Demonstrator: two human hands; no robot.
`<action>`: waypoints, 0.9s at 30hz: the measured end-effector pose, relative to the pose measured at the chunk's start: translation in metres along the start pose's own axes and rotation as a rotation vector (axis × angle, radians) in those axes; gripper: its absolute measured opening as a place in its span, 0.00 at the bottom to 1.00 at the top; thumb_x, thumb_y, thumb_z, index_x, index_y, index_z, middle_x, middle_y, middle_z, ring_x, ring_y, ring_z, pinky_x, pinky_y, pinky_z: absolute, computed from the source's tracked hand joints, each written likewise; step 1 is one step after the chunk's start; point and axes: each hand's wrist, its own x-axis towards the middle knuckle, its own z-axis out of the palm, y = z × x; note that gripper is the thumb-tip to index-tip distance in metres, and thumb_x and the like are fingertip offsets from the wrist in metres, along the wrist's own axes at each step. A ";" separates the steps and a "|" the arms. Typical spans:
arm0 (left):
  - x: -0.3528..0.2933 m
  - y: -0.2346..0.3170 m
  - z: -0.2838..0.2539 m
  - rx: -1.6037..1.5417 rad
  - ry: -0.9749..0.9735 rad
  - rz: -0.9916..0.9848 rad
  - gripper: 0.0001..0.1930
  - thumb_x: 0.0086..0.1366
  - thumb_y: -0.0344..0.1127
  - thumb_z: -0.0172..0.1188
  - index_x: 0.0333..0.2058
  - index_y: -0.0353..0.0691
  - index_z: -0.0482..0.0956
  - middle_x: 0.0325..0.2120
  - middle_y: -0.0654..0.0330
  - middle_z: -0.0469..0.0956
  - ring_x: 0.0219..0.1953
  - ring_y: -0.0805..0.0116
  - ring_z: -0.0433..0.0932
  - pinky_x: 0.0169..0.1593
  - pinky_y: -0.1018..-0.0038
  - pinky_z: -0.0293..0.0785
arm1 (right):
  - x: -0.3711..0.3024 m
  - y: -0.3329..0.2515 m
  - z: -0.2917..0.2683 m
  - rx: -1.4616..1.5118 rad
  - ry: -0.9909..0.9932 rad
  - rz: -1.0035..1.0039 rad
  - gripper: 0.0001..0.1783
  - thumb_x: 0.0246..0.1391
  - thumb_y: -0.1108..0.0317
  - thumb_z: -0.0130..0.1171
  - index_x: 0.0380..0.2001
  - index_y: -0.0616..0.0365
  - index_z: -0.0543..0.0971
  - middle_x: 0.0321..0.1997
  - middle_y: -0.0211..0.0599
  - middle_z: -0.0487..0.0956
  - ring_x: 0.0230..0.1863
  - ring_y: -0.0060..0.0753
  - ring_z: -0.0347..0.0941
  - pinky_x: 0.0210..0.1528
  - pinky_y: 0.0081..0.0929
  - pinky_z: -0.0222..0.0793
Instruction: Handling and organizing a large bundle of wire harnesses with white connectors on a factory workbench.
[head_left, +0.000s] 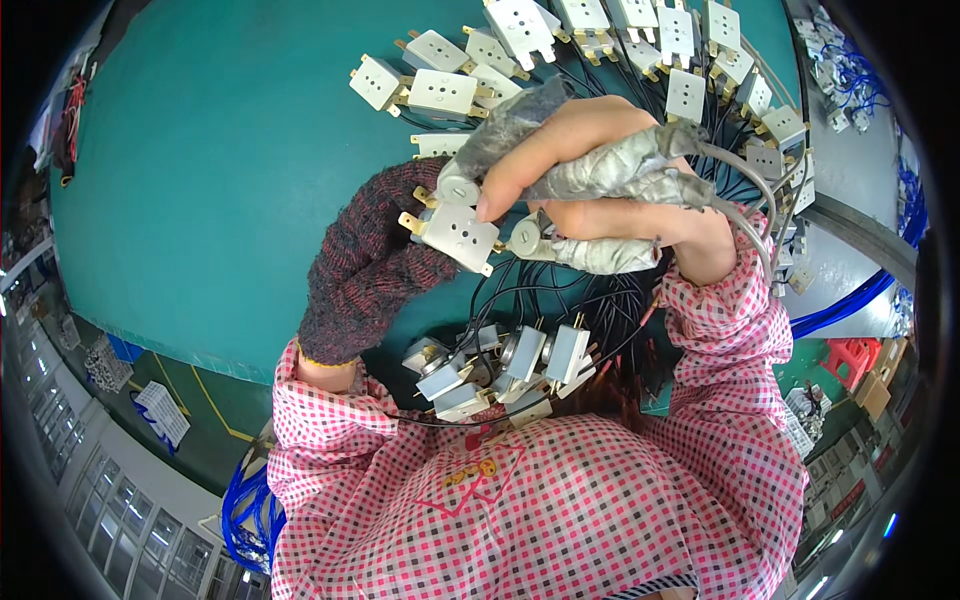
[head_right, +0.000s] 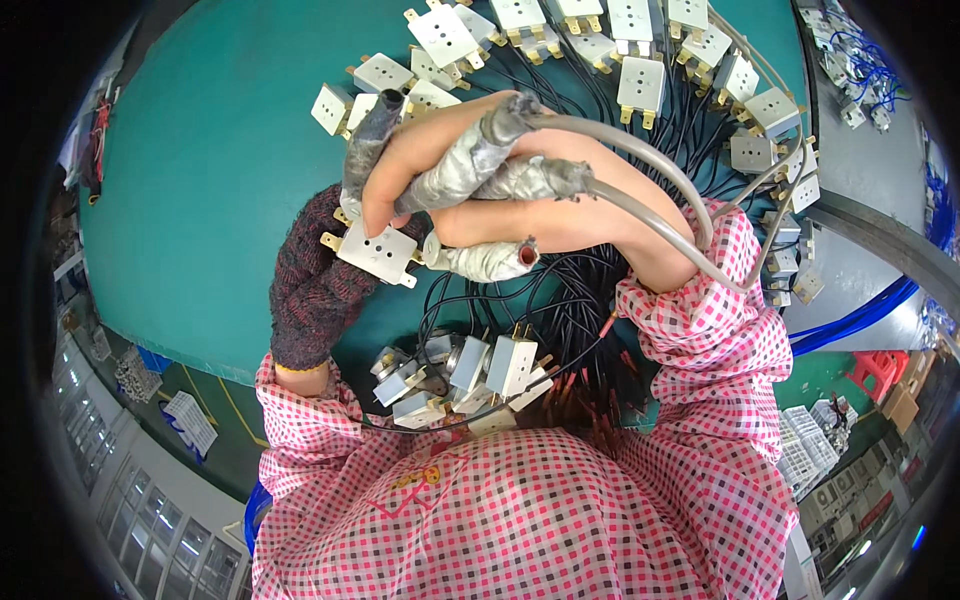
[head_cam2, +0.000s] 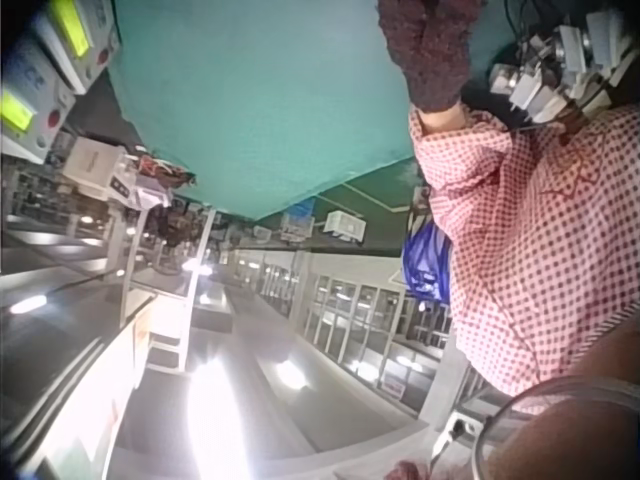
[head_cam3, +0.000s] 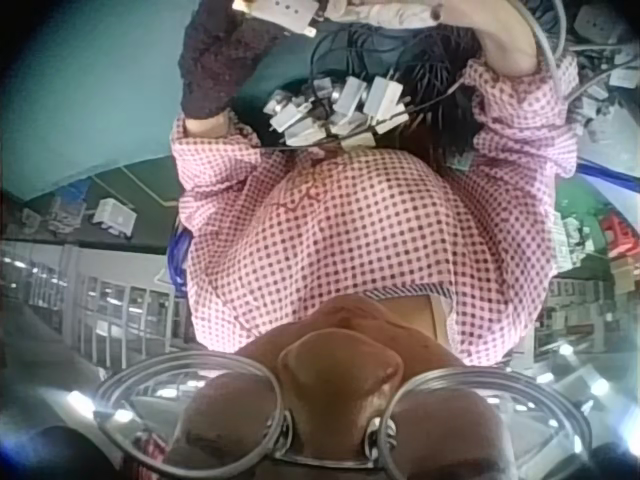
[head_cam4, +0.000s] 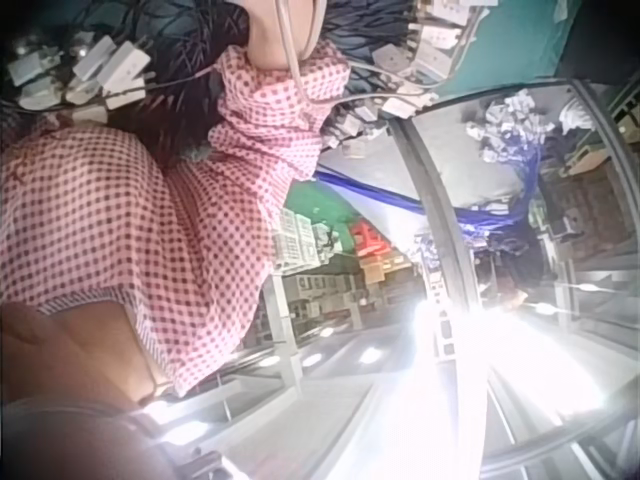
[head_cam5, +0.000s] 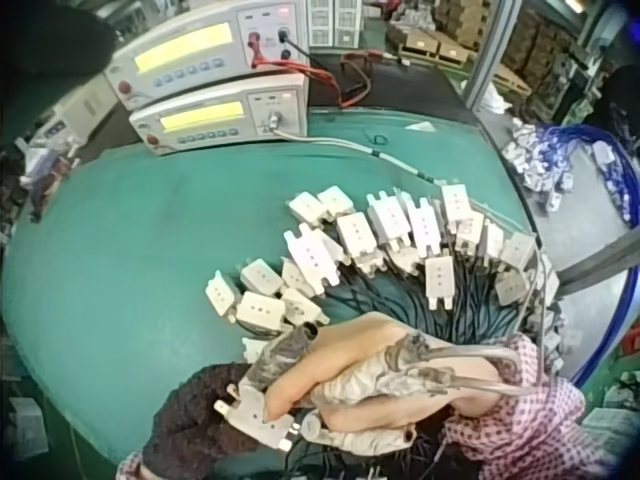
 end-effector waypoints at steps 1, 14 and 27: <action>0.000 0.000 0.000 -0.001 0.000 0.000 0.28 0.56 0.27 0.63 0.56 0.37 0.66 0.48 0.56 0.73 0.48 0.67 0.73 0.52 0.71 0.71 | 0.000 0.001 0.001 0.000 0.000 0.001 0.13 0.47 0.71 0.55 0.37 0.63 0.79 0.39 0.40 0.78 0.43 0.36 0.74 0.48 0.29 0.67; 0.001 -0.001 0.000 -0.078 0.001 -0.033 0.29 0.56 0.24 0.62 0.56 0.37 0.65 0.49 0.56 0.72 0.50 0.65 0.73 0.52 0.69 0.72 | 0.000 0.003 0.005 0.030 0.062 0.042 0.14 0.44 0.75 0.55 0.37 0.63 0.78 0.40 0.39 0.78 0.45 0.34 0.74 0.50 0.29 0.67; 0.000 0.000 -0.001 -0.123 0.016 -0.078 0.29 0.56 0.23 0.62 0.57 0.36 0.65 0.50 0.56 0.72 0.50 0.65 0.72 0.54 0.69 0.70 | 0.001 0.005 0.005 0.006 0.057 0.024 0.12 0.46 0.71 0.57 0.37 0.62 0.79 0.40 0.39 0.78 0.44 0.34 0.74 0.48 0.29 0.68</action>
